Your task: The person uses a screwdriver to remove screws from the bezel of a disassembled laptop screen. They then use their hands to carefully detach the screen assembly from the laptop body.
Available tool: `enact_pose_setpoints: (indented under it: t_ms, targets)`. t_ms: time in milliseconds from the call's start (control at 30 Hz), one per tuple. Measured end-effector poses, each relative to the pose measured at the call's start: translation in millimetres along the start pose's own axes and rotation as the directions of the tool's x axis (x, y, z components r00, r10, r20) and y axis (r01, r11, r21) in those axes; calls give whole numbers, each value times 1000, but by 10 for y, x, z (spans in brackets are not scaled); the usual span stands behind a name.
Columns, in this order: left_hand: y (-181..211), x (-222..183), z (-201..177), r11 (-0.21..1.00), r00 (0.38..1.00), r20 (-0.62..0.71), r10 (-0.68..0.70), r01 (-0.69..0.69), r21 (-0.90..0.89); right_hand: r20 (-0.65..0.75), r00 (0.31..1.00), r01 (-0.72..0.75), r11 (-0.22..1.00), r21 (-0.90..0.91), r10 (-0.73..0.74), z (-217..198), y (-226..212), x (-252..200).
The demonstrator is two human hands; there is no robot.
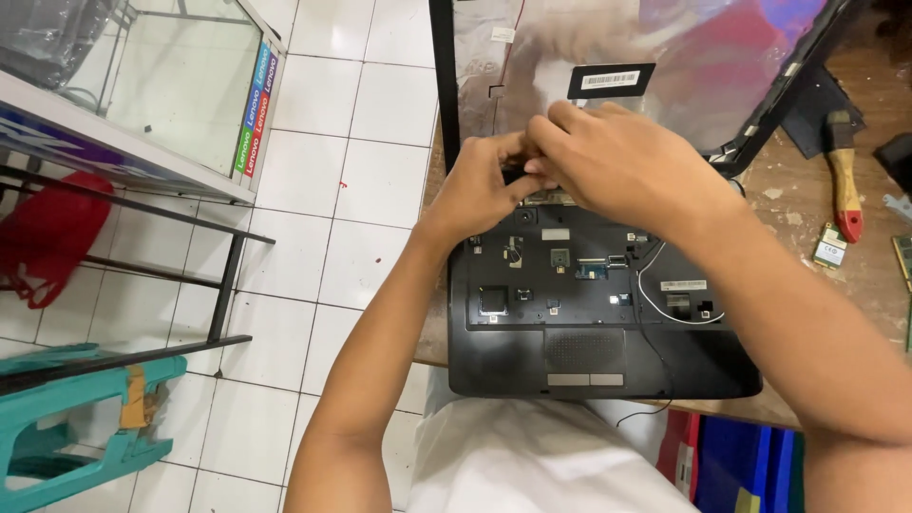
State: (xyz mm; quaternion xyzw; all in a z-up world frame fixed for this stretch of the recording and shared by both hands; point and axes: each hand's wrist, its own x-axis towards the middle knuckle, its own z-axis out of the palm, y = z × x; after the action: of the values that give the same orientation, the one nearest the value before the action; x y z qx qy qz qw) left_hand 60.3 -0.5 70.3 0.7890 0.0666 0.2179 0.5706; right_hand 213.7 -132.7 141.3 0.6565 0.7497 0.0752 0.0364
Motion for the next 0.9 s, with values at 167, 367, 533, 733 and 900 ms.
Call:
enact_pose_setpoints:
  t_ms: [167,367,533,733,900]
  targets:
    - [-300,54,213,967,965,-218,146,-93,237,-96,995,-18,987,-162,2,106,-81,-33]
    - [-128,-30,57,983,995,24,95,-97,154,-26,998,50,996,-70,-51,-42,-50,-139]
    - [-200,-15,181,992,987,-143,77,-61,113,-96,995,12,995,-100,-22,28,-76,-127]
    - [-100,3,151,968,980,-160,120,-80,238,-100,992,54,975,-217,-77,28,-19,-139]
    - [-38,-21,24,967,988,57,140,-149,205,-7,999,42,997,64,-42,-78,24,-139]
